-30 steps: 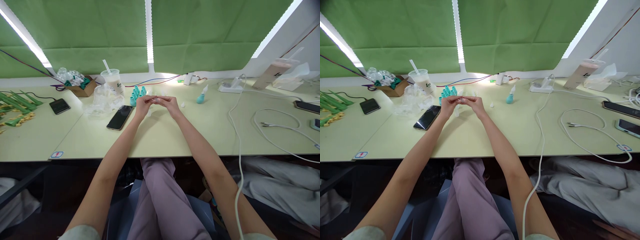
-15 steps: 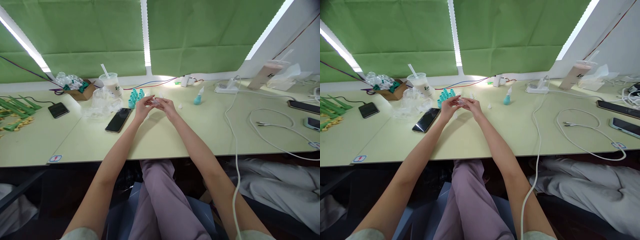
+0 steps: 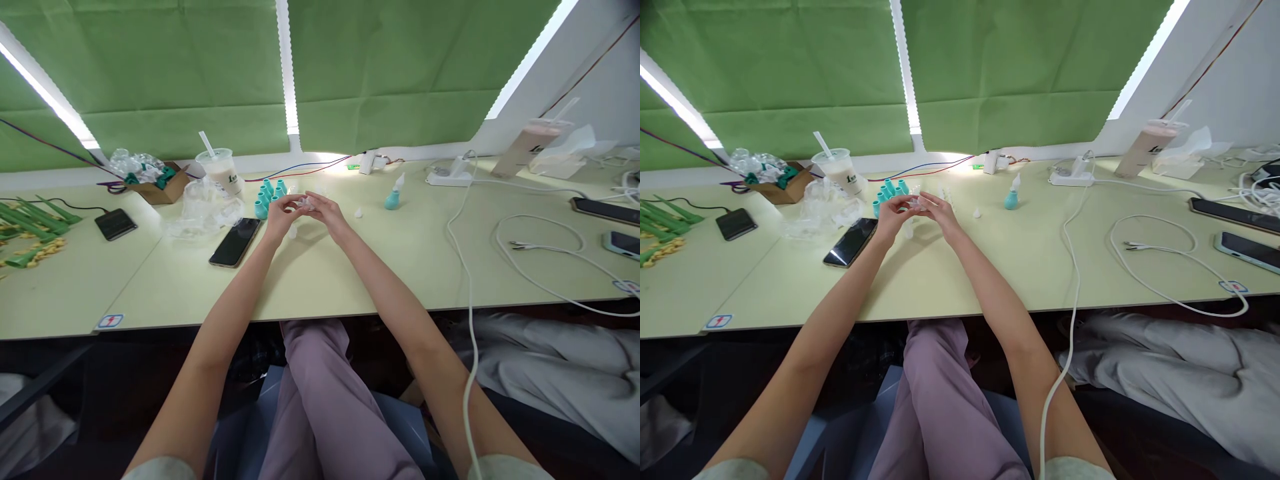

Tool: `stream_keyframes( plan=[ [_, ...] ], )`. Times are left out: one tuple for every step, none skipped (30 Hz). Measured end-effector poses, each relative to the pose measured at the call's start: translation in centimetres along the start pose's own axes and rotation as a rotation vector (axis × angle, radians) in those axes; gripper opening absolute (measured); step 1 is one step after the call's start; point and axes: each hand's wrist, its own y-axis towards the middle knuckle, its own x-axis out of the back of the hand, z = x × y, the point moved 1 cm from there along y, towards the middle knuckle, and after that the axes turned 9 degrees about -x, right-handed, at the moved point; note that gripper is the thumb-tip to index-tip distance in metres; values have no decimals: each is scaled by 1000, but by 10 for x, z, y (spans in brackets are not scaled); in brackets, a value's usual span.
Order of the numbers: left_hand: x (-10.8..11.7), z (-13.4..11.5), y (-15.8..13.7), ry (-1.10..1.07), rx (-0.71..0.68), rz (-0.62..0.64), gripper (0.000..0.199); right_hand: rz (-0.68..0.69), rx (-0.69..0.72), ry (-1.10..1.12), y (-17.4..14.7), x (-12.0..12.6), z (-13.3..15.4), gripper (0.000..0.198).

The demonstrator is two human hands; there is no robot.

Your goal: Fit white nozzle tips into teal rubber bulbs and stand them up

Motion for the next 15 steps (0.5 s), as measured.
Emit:
stream_keyframes(
  plan=[
    [2, 1, 1, -9, 4, -11, 38, 0, -8, -55, 1, 2, 3, 58],
    [4, 1, 1, -19, 1, -25, 37, -19, -11, -130, 2, 6, 6, 59],
    [6, 1, 2, -31, -5, -34, 37, -72, -3, -230, 2, 14, 11, 60],
    [8, 1, 3, -46, -11, -39, 36, -135, 10, -347, 2, 23, 16, 59],
    [11, 1, 4, -63, -10, -39, 36, -292, 72, -499, 1, 36, 21, 54],
    [14, 2, 5, -81, -3, -35, 37, -483, 135, -678, 0, 49, 26, 47],
    [16, 2, 6, -97, 12, -30, 38, -638, 168, -840, -2, 63, 29, 41],
    [19, 3, 7, -107, 31, -26, 39, -733, 163, -978, -3, 76, 30, 37],
    [21, 4, 7, -109, 50, -24, 40, -792, 116, -1076, -4, 88, 30, 34],
    [23, 5, 7, -103, 64, -23, 41, -802, 48, -1136, -5, 97, 27, 32],
    [25, 5, 7, -94, 70, -16, 42, -780, -25, -1164, -5, 105, 24, 30],
    [26, 6, 7, -83, 69, -3, 43, -747, -89, -1168, -5, 109, 19, 26],
    [27, 6, 7, -71, 62, 14, 43, -715, -132, -1156, -4, 112, 15, 21],
    [28, 7, 7, -58, 50, 32, 42, -693, -150, -1135, -3, 112, 11, 16],
    [28, 7, 7, -40, 34, 46, 42, -686, -150, -1108, -1, 111, 8, 13]
  ],
)
